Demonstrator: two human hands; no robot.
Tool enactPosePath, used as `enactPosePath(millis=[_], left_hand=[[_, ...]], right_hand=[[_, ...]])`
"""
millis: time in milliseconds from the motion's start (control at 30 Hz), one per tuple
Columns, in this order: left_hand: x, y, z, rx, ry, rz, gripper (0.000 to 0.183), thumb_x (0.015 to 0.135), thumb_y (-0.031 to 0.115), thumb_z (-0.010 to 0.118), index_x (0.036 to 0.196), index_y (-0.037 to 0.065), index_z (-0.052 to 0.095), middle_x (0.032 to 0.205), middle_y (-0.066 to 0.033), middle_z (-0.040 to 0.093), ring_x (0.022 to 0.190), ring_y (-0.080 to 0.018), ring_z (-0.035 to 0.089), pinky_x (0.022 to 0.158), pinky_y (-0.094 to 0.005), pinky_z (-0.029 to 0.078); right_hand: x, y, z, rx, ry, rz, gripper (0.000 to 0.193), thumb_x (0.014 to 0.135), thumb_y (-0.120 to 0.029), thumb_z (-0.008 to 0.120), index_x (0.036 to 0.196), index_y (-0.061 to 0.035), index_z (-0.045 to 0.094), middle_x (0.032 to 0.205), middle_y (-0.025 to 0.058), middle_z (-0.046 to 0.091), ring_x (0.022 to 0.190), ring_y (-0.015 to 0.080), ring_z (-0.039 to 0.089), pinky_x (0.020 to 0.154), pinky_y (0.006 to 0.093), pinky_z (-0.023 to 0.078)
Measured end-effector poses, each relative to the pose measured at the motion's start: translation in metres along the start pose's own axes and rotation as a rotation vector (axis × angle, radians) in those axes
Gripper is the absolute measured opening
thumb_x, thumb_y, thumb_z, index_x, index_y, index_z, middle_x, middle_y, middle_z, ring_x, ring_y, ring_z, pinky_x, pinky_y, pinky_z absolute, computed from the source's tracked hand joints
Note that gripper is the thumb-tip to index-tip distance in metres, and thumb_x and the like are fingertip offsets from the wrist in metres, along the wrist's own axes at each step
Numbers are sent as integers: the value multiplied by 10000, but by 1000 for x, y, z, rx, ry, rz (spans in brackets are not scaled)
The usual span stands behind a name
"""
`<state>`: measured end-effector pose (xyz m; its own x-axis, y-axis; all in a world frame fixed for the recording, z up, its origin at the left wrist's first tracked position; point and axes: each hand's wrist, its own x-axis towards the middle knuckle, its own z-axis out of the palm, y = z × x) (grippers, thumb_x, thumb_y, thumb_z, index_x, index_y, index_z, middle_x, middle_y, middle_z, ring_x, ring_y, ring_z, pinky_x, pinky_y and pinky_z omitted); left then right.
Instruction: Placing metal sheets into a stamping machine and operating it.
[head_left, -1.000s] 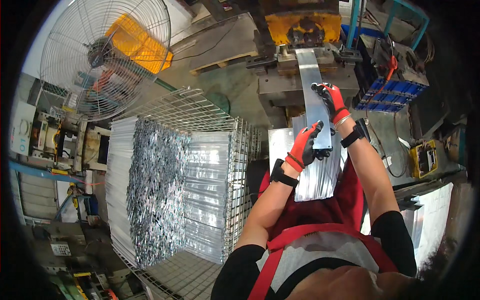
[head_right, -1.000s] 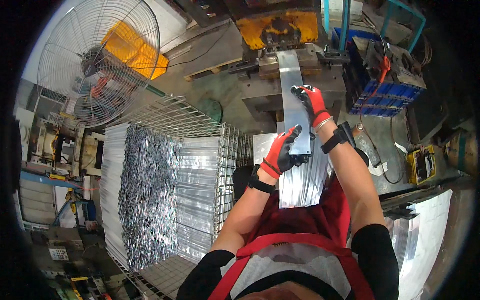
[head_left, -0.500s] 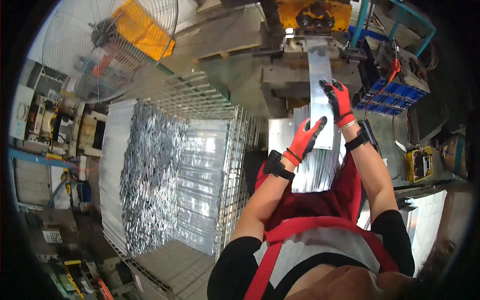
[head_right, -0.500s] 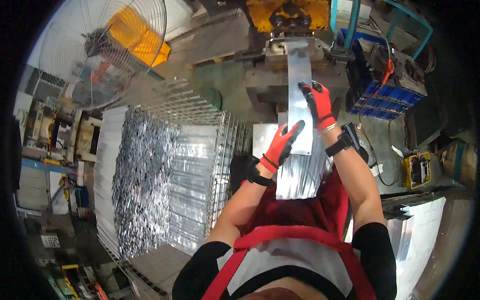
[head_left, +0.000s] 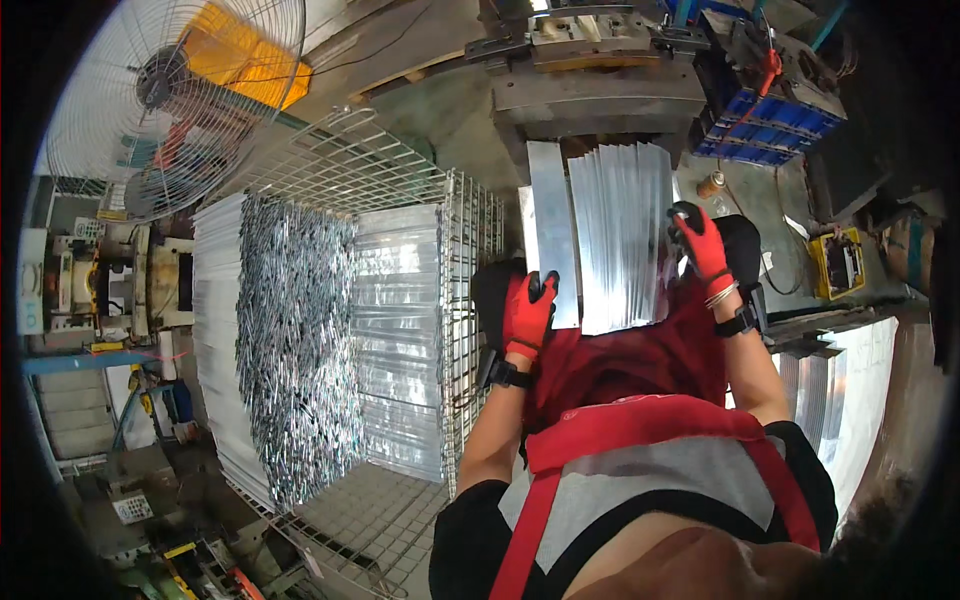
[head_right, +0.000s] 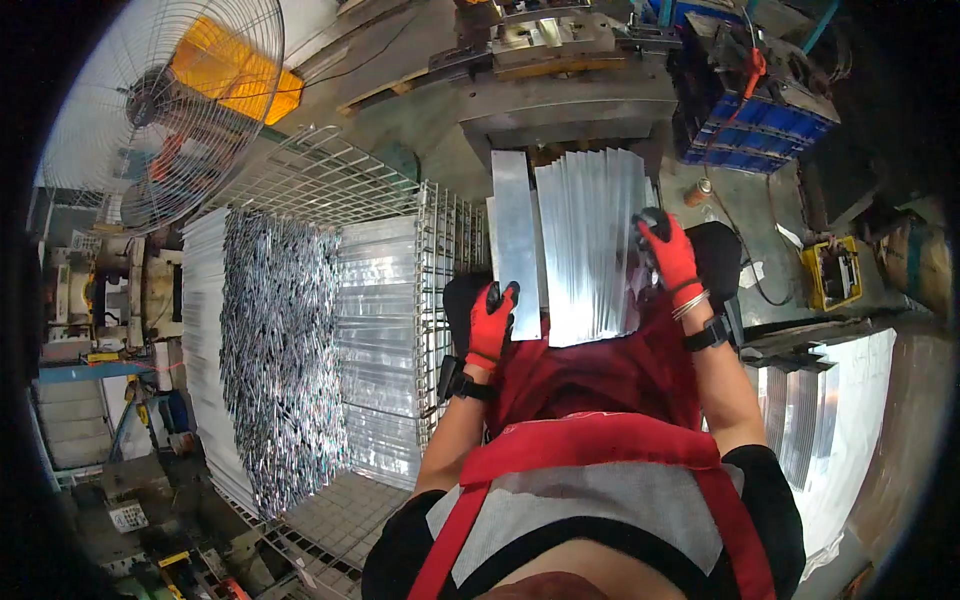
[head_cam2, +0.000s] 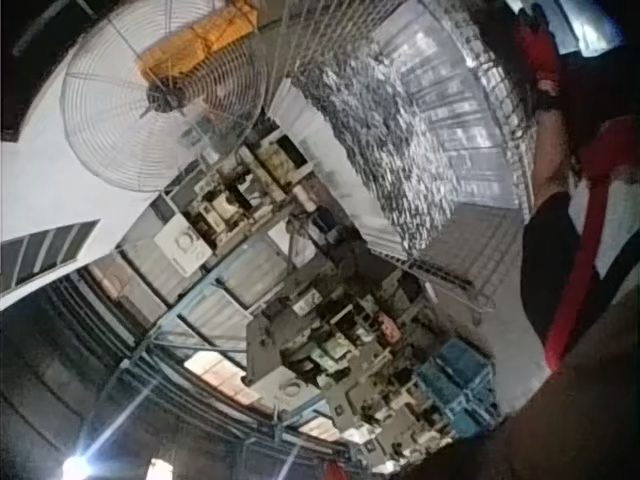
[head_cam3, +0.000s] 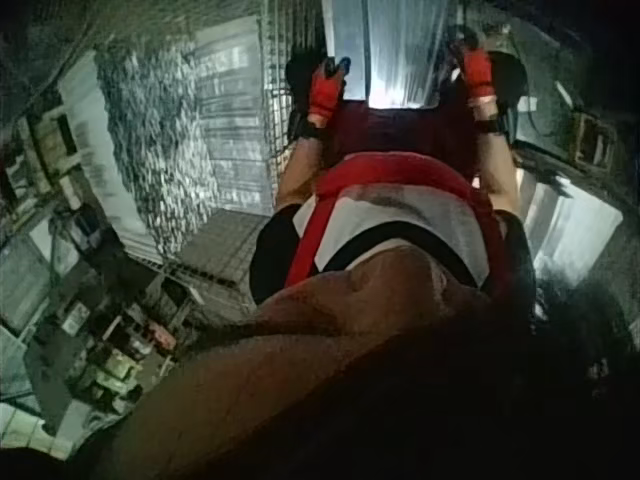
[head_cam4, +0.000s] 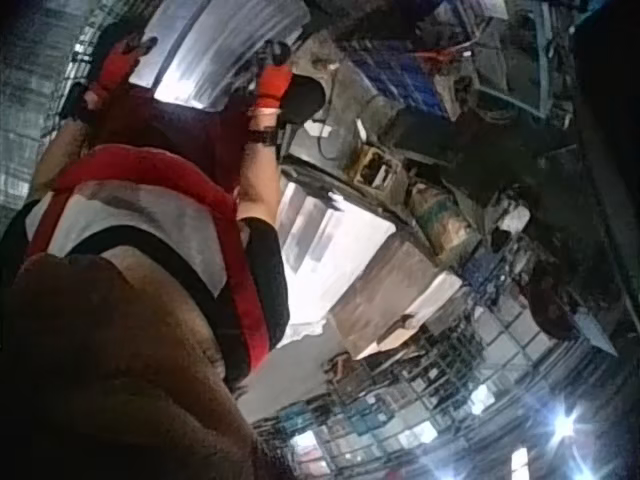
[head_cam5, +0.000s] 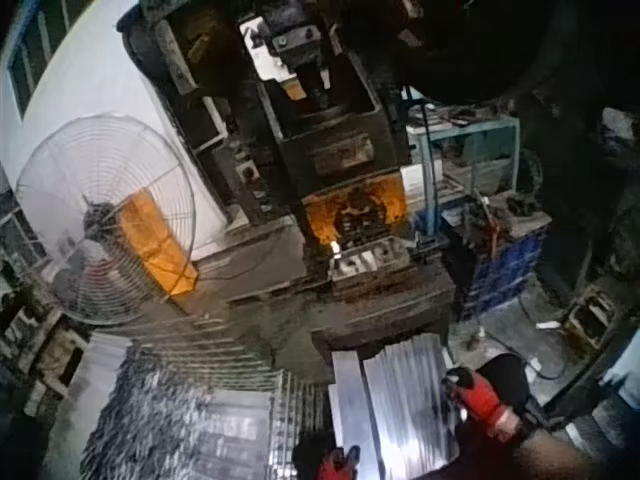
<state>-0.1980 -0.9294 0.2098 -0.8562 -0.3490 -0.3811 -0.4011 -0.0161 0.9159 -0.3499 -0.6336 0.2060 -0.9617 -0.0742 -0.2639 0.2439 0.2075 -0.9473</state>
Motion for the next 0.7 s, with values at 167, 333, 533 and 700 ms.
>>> enactPosePath(millis=[167, 333, 533, 700], left_hand=[[6, -2, 5, 702, 64, 141, 335, 851, 409, 604, 871, 77, 570, 668, -71, 574, 576, -218, 560, 561, -371, 463], [5, -4, 1, 1067, 243, 346, 526, 784, 546, 597, 987, 61, 580, 871, -169, 621, 792, -342, 621, 703, -446, 488], [-14, 26, 29, 1103, 134, 403, 726, 724, 541, 649, 1288, 118, 476, 1072, -168, 507, 970, -346, 542, 807, -430, 464], [-9, 3, 19, 1298, 127, 468, 739, 712, 524, 647, 1329, 160, 465, 1324, -212, 413, 1223, -415, 381, 926, -513, 382]], right_hand=[[-10, 27, 16, -803, 65, -87, 835, 694, -459, 755, 1300, -19, 387, 1111, 230, 566, 1038, 370, 566, 848, 421, 468], [0, 26, 13, -753, -45, 30, 854, 659, -508, 762, 1279, -29, 424, 1120, 220, 573, 1038, 360, 573, 837, 421, 474], [3, 25, 3, -505, -74, 16, 561, 750, -407, 683, 1129, -13, 556, 1009, 184, 640, 935, 330, 618, 794, 410, 485], [-10, 14, -7, -612, 187, -62, 508, 779, -337, 638, 1166, -19, 558, 922, 178, 656, 884, 325, 632, 782, 403, 486]])
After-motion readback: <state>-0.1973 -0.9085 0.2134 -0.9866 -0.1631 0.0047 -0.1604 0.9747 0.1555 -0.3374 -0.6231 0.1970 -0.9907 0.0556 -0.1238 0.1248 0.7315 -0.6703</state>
